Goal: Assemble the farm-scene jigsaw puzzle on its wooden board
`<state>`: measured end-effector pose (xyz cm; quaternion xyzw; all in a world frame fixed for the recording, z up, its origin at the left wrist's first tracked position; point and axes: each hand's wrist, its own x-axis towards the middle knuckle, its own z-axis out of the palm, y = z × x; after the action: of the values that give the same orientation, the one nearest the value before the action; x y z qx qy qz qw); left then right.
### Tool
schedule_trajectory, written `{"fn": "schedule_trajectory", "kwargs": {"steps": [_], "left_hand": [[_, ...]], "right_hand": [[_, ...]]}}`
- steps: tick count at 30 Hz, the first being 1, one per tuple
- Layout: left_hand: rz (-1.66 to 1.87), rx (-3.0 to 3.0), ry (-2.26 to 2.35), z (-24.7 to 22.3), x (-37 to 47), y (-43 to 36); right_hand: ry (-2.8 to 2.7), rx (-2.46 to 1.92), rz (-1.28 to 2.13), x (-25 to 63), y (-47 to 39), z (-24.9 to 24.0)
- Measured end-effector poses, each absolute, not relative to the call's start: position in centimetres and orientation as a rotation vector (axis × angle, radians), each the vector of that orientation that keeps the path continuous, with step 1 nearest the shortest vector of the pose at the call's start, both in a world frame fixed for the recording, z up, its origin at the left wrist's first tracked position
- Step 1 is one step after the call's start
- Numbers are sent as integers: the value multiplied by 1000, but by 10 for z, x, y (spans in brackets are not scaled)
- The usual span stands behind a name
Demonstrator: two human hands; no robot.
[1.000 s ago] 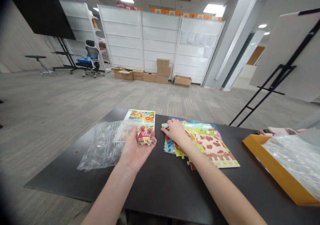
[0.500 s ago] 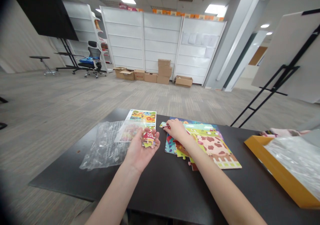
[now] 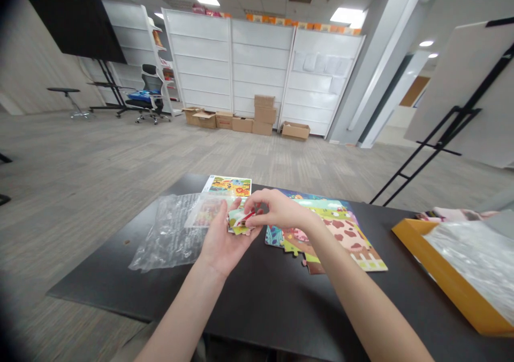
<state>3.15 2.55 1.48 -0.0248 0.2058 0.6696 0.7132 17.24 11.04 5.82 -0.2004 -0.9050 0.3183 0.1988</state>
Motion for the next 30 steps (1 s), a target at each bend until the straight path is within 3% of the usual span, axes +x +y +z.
{"fn": "schedule_trajectory", "kwargs": {"steps": [3, 10, 16, 26, 30], "left_hand": [[1442, -81, 473, 17, 30, 24], [1372, -165, 587, 14, 28, 22], [1370, -180, 597, 14, 33, 25], [1335, -135, 585, 12, 39, 24], [1340, -144, 595, 12, 38, 24]], "right_hand": [[-2552, -593, 846, 177, 119, 51], [-2509, -1383, 340, 232, 190, -4], [-2675, -1335, 488, 247, 201, -19], [-2478, -1306, 627, 246, 207, -31], [-2331, -1256, 867, 245, 204, -29]]}}
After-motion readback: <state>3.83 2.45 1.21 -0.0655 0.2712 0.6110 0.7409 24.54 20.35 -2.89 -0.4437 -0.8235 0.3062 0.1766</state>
